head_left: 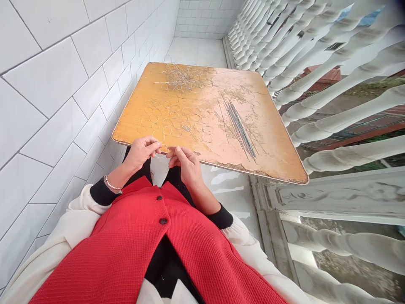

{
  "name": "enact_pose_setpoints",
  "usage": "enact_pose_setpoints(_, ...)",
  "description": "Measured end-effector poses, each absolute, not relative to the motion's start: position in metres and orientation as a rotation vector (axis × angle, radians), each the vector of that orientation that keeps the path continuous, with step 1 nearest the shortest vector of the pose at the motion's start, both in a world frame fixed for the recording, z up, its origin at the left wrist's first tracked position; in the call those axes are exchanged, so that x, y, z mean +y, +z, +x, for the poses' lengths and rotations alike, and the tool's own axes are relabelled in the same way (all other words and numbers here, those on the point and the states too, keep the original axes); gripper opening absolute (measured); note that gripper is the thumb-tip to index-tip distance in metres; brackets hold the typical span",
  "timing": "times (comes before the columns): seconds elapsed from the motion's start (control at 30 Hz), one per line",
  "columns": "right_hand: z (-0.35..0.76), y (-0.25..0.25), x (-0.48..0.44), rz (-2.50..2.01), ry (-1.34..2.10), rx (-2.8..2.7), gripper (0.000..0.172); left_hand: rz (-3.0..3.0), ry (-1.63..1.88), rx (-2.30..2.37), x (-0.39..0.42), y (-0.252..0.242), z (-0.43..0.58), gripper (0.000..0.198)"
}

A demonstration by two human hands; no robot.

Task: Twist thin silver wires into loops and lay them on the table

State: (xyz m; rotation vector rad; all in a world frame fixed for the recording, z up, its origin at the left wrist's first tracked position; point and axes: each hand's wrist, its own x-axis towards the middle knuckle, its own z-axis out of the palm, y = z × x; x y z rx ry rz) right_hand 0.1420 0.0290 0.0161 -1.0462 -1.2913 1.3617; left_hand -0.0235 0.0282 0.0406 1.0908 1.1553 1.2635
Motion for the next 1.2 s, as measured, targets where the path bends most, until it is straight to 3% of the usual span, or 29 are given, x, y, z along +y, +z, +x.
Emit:
enact_pose_setpoints(0.13,0.137,0.016,0.025,-1.025,1.549,-1.367,0.047,1.082,1.320,1.111,0.030,0.034,-0.023,0.020)
enact_pose_setpoints(0.43,0.136,0.012,0.026,-1.146,1.157,-1.653,0.035,1.041,1.363,1.108,0.029,0.035,-0.020,0.021)
enact_pose_setpoints(0.6,0.134,0.007,0.027,-1.227,0.573,-1.877,0.068,1.009,1.363,1.117,0.028,0.033,-0.017,0.019)
enact_pose_setpoints(1.0,0.129,0.003,0.029,-1.309,0.191,-2.139,0.050,0.940,1.378,1.149,0.024,0.027,-0.010,0.017)
enact_pose_setpoints(1.2,0.128,0.003,0.028,-1.292,0.212,-2.148,0.042,0.918,1.406,1.119,0.025,0.026,-0.010,0.018)
